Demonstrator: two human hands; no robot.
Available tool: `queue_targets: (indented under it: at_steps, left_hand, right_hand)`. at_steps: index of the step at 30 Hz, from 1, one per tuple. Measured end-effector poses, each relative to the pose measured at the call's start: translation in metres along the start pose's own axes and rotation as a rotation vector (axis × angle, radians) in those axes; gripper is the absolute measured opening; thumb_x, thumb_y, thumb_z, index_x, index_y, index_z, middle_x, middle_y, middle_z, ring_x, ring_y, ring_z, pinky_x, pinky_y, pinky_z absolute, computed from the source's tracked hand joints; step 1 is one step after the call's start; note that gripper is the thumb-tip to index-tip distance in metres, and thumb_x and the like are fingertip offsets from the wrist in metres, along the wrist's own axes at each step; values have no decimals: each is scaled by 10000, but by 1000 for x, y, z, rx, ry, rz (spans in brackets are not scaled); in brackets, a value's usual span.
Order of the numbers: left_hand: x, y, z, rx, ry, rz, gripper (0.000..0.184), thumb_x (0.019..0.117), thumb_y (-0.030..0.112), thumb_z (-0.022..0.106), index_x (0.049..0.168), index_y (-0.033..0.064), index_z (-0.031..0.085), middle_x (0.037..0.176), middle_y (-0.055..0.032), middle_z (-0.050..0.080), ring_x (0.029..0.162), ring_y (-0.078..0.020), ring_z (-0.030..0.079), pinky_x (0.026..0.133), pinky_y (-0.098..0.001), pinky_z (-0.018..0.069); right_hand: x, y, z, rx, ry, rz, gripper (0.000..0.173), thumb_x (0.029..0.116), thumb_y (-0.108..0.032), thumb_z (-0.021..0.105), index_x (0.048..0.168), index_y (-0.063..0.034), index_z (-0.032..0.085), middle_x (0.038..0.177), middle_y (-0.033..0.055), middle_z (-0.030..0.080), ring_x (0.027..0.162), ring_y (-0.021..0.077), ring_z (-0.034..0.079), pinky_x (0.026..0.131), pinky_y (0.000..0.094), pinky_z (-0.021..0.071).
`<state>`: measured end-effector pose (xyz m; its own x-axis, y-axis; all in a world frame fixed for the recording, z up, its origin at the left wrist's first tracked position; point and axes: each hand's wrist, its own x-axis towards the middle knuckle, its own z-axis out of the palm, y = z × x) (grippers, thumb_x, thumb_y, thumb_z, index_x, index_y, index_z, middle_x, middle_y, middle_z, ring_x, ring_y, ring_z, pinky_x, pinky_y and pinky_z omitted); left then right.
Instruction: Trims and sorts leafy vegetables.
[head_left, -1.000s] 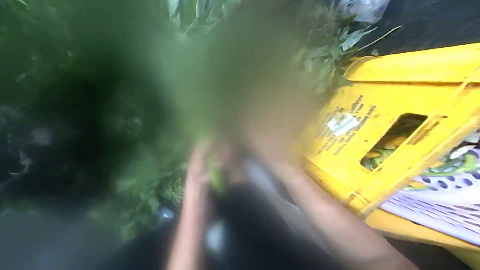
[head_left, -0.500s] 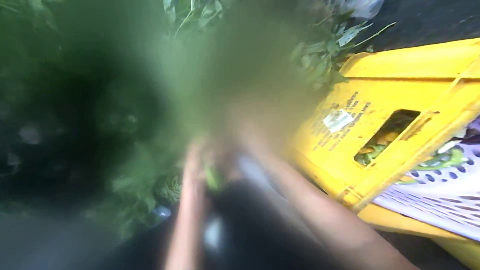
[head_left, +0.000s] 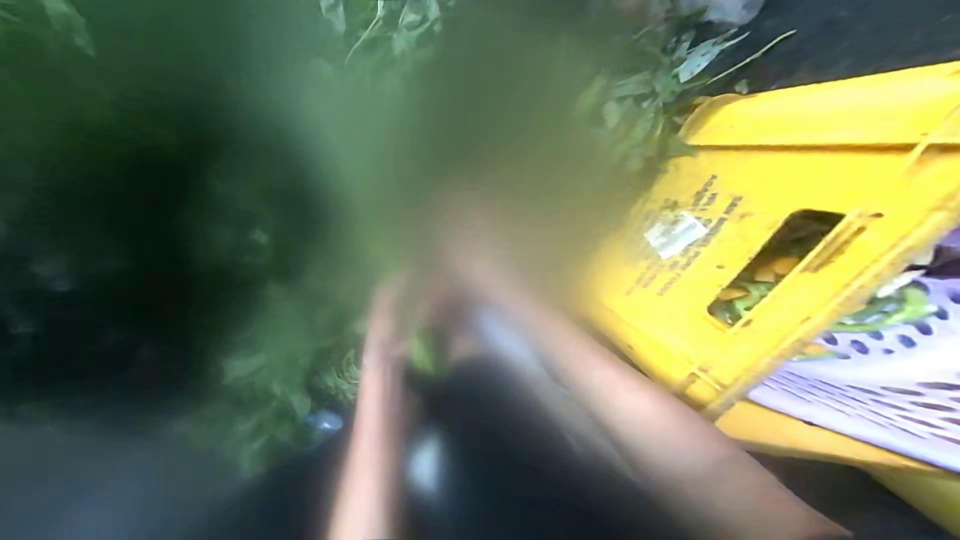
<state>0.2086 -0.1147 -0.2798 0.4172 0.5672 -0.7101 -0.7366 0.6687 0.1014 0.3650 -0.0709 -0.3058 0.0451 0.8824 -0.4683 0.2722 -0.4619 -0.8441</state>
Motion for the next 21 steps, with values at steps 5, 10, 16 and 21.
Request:
queue_targets:
  at_steps: [5,10,16,21]
  left_hand:
    - [0,-1,-2,70,57,20,266,1059,271,514,1002,54,657,949,-162,721,556,-119,626,497,-219,522]
    - [2,-3,-1,250,186,75,238,1066,257,537,1077,47,648,901,-146,732,534,-88,597,492,-201,500]
    - [5,-7,10,292,290,85,149,1045,152,566,1073,38,658,745,-68,664,572,-89,600,555,-224,537]
    - [1,-4,13,377,312,128,127,927,54,696,1052,39,686,773,-65,687,650,-109,642,645,-267,576]
  right_hand:
    - [6,-2,-1,-20,-50,85,191,974,-190,691,1131,-85,726,981,53,754,824,108,723,772,313,611]
    - [3,8,-3,438,-40,22,198,1007,-103,635,1175,-7,676,922,96,725,562,128,617,481,264,539]
    - [-17,-8,-20,625,-124,-10,444,1024,-89,590,1431,-61,415,908,71,652,548,123,579,469,261,538]
    - [-39,-16,-23,326,41,-77,412,987,-30,637,1370,-76,494,844,63,701,502,125,618,446,265,566]
